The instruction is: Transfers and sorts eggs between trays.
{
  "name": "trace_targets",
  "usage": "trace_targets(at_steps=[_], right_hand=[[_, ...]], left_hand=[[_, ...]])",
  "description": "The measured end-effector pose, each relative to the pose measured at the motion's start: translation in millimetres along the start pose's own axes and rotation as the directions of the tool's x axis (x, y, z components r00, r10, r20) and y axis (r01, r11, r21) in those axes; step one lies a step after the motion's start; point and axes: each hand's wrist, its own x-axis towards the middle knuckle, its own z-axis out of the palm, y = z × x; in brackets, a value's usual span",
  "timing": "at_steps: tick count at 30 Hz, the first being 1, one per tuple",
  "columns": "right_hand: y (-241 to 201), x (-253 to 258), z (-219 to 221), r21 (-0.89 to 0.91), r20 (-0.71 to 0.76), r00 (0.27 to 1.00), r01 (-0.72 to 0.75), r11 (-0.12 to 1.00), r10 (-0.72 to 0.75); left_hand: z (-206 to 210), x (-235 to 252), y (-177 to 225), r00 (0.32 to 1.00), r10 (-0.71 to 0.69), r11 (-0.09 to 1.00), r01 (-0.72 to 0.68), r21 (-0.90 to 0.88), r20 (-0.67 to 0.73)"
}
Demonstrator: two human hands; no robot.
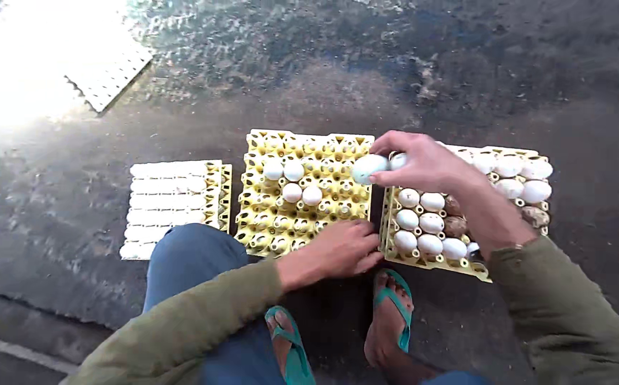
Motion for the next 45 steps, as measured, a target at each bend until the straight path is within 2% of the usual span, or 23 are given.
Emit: trace_targets(at_steps=[2,3,6,8,10,14,17,19,21,27,30,33,35,36,38,40,43,45], right_hand=[[-16,34,26,-0.102,0.095,0.995,-0.010,0.995,0.020],[-20,48,38,-0.143,0.132,0.991,-0.007,0.990,0.026],[-20,80,73,-0.281,0.193,0.981,0.039,0.959,0.017],[-23,89,88,-0.388,0.198,0.980,0.062,0.919,0.018],[-29,90,95,-0.479,0.195,0.981,0.078,0.875,0.019],[-37,72,96,-0.501,0.182,0.981,0.153,0.852,-0.069],[-46,54,108,-0.492,0.304,0.952,0.193,0.849,-0.041],[-54,45,124,-0.489,0.326,0.945,0.148,0.860,0.023],[-59,37,138,-0.476,0.262,0.964,0.084,0.875,0.050],[-56,40,159,-0.484,0.139,0.990,0.044,0.874,0.027],[-50,38,161,-0.497,0.122,0.992,0.092,0.863,-0.036],[-41,36,163,-0.480,0.096,0.990,0.138,0.867,-0.104],[-30,31,165,-0.488,0.010,0.977,0.190,0.852,-0.212],[-25,27,167,-0.493,-0.051,0.957,0.223,0.841,-0.284],[-23,10,164,-0.484,-0.136,0.921,0.260,0.836,-0.365],[-25,-15,158,-0.446,-0.159,0.917,0.263,0.856,-0.365],[-24,-50,141,-0.388,-0.139,0.940,0.239,0.890,-0.313],[-22,-74,124,-0.305,-0.073,0.965,0.219,0.927,-0.253]], left_hand=[[-20,-36,-20,0.982,-0.189,0.982,0.189,0.023,-0.005],[-29,-49,-30,0.949,-0.315,0.949,0.315,0.017,-0.013],[-42,-66,-64,0.772,-0.634,0.773,0.635,-0.007,-0.044],[-42,-67,-81,0.675,-0.732,0.681,0.730,-0.059,-0.090],[-37,-68,-93,0.634,-0.767,0.641,0.761,-0.096,-0.100],[-25,-69,-109,0.704,-0.702,0.712,0.688,-0.144,-0.106],[-23,-66,-110,0.691,-0.712,0.702,0.696,-0.151,-0.123],[-25,-67,-108,0.681,-0.721,0.693,0.709,-0.129,-0.133],[-26,-65,-107,0.685,-0.716,0.698,0.708,-0.112,-0.135],[-28,-62,-101,0.687,-0.712,0.701,0.708,-0.086,-0.142],[-27,-61,-101,0.691,-0.705,0.706,0.705,-0.066,-0.157],[-40,-63,-104,0.687,-0.724,0.690,0.723,-0.036,-0.070],[-58,-67,-102,0.693,-0.720,0.694,0.720,-0.015,-0.037],[-68,-64,-97,0.717,-0.692,0.720,0.694,-0.003,-0.092],[-85,-38,-78,0.783,-0.568,0.805,0.593,0.026,-0.255],[-94,13,-53,0.843,-0.462,0.878,0.479,-0.004,-0.275],[-76,109,-45,0.928,-0.365,0.926,0.353,-0.135,-0.075],[-47,166,-56,0.930,-0.354,0.915,0.366,-0.172,0.097]])
